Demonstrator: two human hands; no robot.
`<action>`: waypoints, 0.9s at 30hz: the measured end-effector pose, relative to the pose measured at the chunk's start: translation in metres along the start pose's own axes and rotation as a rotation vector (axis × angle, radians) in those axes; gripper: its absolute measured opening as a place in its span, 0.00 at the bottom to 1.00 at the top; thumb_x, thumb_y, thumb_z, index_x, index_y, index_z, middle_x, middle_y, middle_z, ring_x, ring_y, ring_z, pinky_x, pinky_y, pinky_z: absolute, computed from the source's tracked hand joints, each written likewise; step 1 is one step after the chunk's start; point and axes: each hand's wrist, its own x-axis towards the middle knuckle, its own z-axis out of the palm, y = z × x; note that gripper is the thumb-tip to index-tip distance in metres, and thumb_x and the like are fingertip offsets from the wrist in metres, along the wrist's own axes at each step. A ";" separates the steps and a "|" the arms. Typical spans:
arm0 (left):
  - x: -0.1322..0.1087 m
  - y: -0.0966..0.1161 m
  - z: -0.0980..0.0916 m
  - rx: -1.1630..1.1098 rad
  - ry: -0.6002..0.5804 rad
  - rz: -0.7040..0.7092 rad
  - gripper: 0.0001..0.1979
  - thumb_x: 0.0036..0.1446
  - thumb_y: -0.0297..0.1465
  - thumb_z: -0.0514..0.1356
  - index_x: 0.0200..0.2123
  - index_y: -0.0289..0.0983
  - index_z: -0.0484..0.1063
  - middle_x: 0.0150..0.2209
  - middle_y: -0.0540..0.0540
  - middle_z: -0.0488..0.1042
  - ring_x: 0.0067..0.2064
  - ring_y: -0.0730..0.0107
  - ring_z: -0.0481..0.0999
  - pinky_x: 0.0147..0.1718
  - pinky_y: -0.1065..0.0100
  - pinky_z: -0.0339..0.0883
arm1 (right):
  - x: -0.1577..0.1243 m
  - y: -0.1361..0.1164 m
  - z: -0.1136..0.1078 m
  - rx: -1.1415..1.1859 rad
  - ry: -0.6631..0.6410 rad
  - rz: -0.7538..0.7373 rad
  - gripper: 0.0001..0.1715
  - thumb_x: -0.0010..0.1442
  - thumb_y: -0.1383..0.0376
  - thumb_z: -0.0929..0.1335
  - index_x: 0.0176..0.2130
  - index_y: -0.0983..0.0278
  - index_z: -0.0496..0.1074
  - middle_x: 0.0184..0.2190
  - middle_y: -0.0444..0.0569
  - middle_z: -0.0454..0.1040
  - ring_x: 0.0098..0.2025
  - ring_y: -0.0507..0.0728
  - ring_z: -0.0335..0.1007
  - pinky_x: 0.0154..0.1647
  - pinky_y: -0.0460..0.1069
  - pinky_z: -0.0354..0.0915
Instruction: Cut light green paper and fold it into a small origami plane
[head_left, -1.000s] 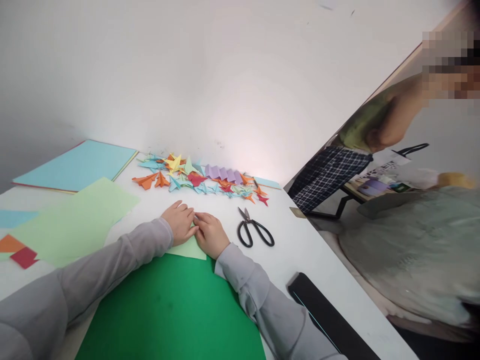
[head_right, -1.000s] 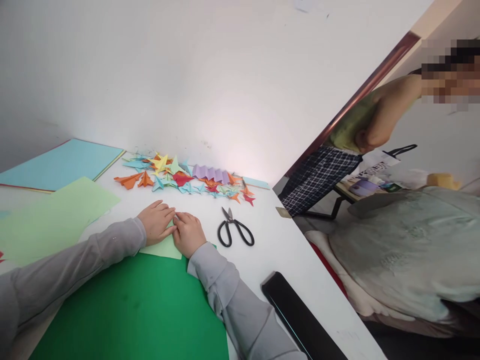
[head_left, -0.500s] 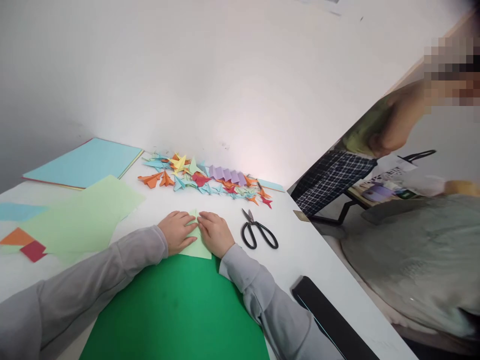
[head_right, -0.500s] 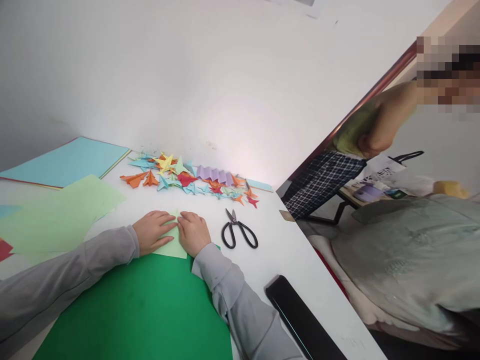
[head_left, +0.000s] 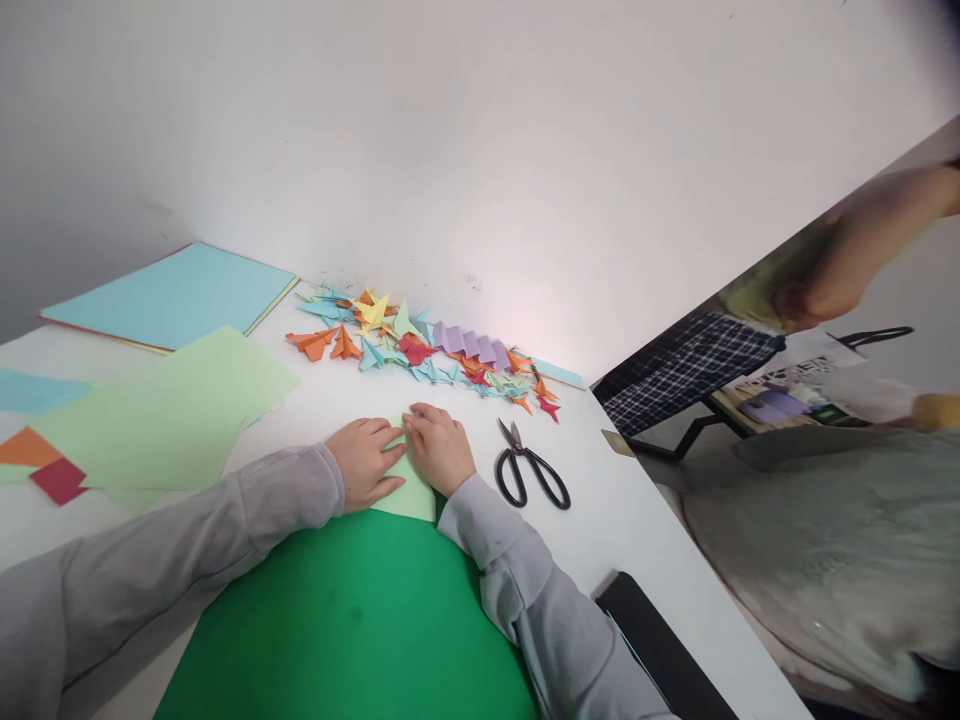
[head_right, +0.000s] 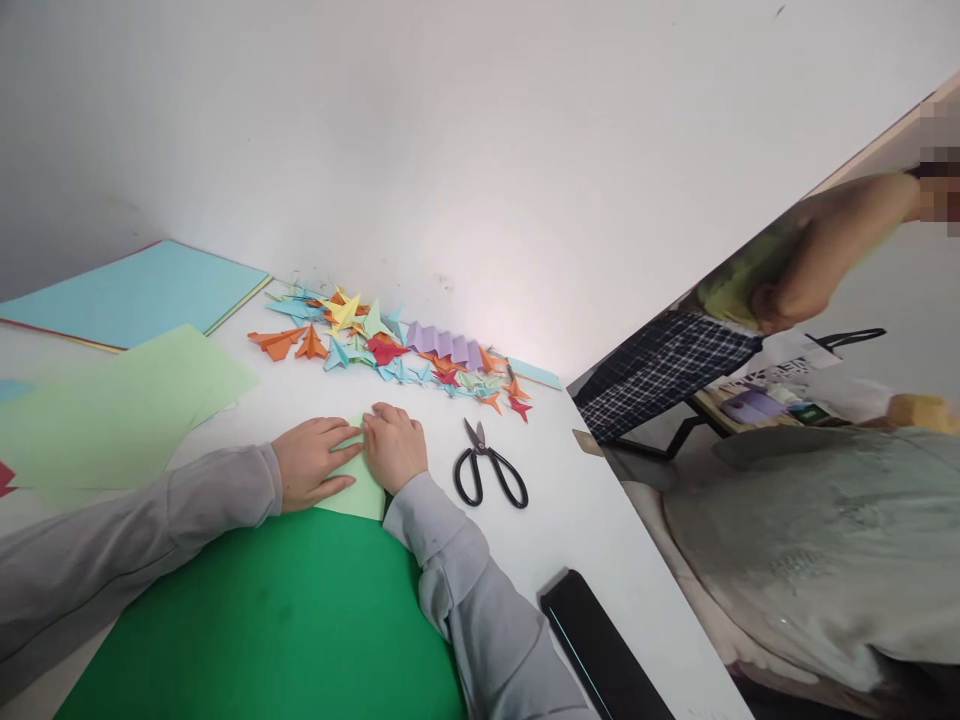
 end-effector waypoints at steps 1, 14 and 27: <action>0.000 0.000 0.000 0.004 0.001 -0.002 0.20 0.57 0.39 0.55 0.48 0.31 0.70 0.49 0.36 0.70 0.50 0.53 0.67 0.47 0.55 0.63 | 0.001 0.001 0.000 0.007 -0.002 0.003 0.15 0.64 0.65 0.59 0.44 0.59 0.73 0.52 0.49 0.69 0.52 0.61 0.63 0.46 0.59 0.62; 0.000 0.003 -0.005 0.053 -0.033 -0.021 0.20 0.58 0.39 0.54 0.48 0.31 0.70 0.50 0.37 0.70 0.50 0.53 0.67 0.46 0.55 0.63 | -0.001 0.013 0.010 0.027 0.057 -0.085 0.17 0.62 0.67 0.61 0.49 0.61 0.71 0.53 0.53 0.69 0.54 0.61 0.62 0.51 0.57 0.61; 0.000 0.007 -0.007 0.068 -0.055 -0.026 0.21 0.59 0.39 0.53 0.49 0.31 0.70 0.51 0.37 0.69 0.52 0.53 0.66 0.48 0.56 0.62 | -0.032 0.006 0.002 -0.060 0.099 -0.170 0.16 0.62 0.67 0.60 0.46 0.66 0.72 0.49 0.57 0.70 0.51 0.62 0.64 0.49 0.58 0.62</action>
